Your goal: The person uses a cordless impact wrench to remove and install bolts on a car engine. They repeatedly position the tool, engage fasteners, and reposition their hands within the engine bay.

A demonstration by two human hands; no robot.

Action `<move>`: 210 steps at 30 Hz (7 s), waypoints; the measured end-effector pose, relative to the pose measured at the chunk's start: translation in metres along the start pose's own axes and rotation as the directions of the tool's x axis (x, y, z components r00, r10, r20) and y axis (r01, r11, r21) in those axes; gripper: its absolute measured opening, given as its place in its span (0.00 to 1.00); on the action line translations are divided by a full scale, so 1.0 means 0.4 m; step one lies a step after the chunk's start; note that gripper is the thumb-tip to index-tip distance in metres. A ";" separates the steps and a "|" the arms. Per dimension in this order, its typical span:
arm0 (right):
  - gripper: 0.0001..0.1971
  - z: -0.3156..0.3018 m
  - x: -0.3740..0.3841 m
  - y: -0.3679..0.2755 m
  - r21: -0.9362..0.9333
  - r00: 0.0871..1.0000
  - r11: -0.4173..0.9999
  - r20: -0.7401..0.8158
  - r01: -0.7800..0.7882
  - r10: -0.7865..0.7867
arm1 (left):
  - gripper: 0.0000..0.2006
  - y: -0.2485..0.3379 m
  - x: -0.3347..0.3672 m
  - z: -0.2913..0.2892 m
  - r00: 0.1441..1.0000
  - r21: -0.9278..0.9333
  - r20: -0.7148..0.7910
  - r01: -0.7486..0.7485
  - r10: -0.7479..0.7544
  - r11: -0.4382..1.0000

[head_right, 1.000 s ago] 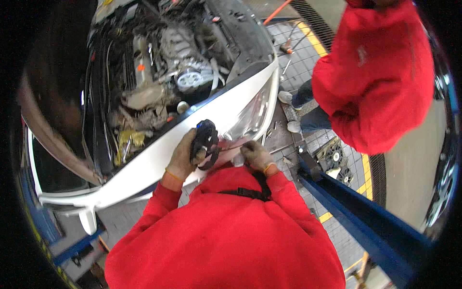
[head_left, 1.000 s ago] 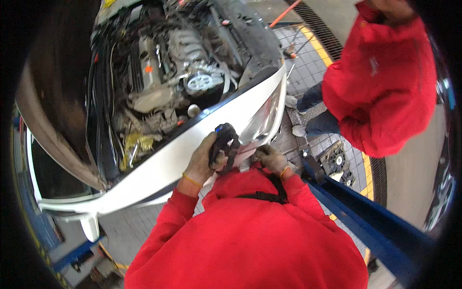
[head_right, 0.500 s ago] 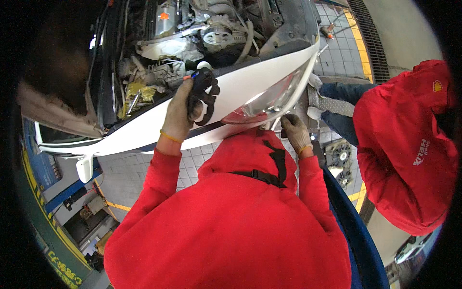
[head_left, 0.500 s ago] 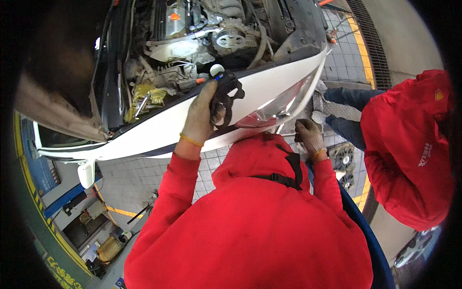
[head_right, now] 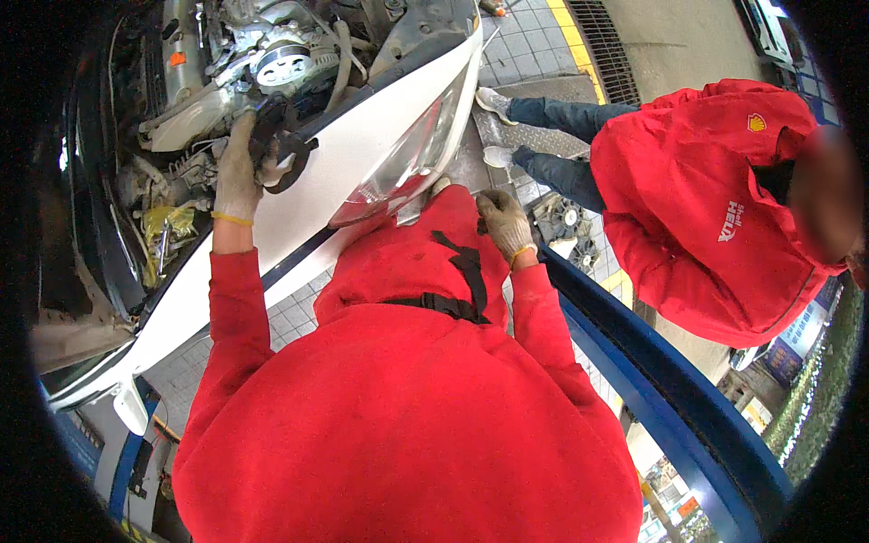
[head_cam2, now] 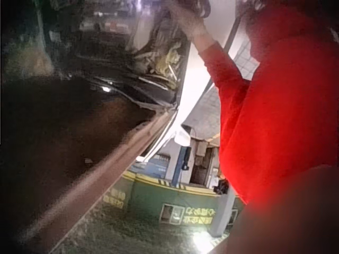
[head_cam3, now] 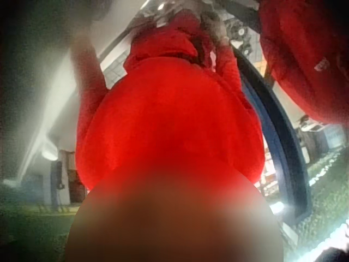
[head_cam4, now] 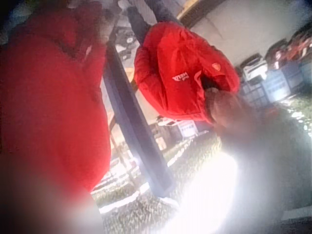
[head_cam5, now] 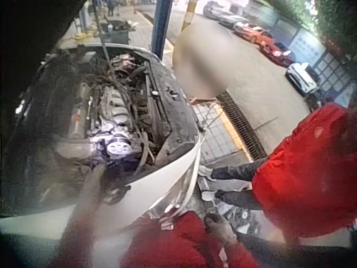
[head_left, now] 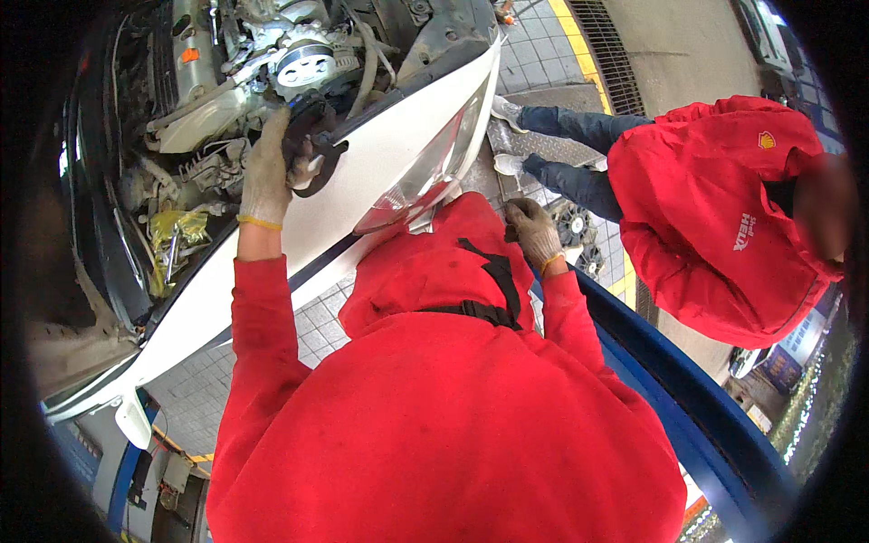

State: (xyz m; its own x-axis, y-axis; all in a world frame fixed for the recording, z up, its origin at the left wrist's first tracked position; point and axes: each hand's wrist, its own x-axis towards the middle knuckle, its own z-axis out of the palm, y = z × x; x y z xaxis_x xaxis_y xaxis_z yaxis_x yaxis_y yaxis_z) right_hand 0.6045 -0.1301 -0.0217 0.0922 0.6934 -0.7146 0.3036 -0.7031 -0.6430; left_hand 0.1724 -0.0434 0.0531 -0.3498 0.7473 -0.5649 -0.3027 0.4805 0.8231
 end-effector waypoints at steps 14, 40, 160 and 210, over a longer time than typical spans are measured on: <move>0.23 -0.082 0.156 -0.057 -0.076 0.999 0.996 -0.022 -0.048 0.047 | 0.22 -0.041 0.139 0.037 0.996 -0.034 -0.092 0.000 -0.004 0.999; 0.50 -0.107 2.084 0.301 -0.694 0.928 0.704 -0.143 0.154 -0.345 | 0.23 -0.259 0.223 0.030 0.434 0.568 -0.644 -0.281 0.630 0.774; 0.35 0.914 0.347 -0.618 -0.670 0.550 0.033 0.579 0.741 -0.602 | 0.25 -0.181 0.119 -0.364 0.920 0.211 -0.004 -0.383 0.393 0.899; 0.34 0.918 0.326 -0.599 -0.666 0.555 0.170 0.422 0.726 -0.717 | 0.24 -0.121 0.081 -0.348 0.992 -0.180 0.054 -0.104 0.115 0.978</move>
State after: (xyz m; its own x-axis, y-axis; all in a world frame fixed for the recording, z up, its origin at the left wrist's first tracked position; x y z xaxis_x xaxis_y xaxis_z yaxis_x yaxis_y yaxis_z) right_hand 0.1957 0.0709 -0.0618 -0.5670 0.8221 -0.0521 0.7500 0.4890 -0.4454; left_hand 0.0524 -0.1062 -0.0131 -0.3338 0.8214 -0.4624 -0.4193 0.3100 0.8533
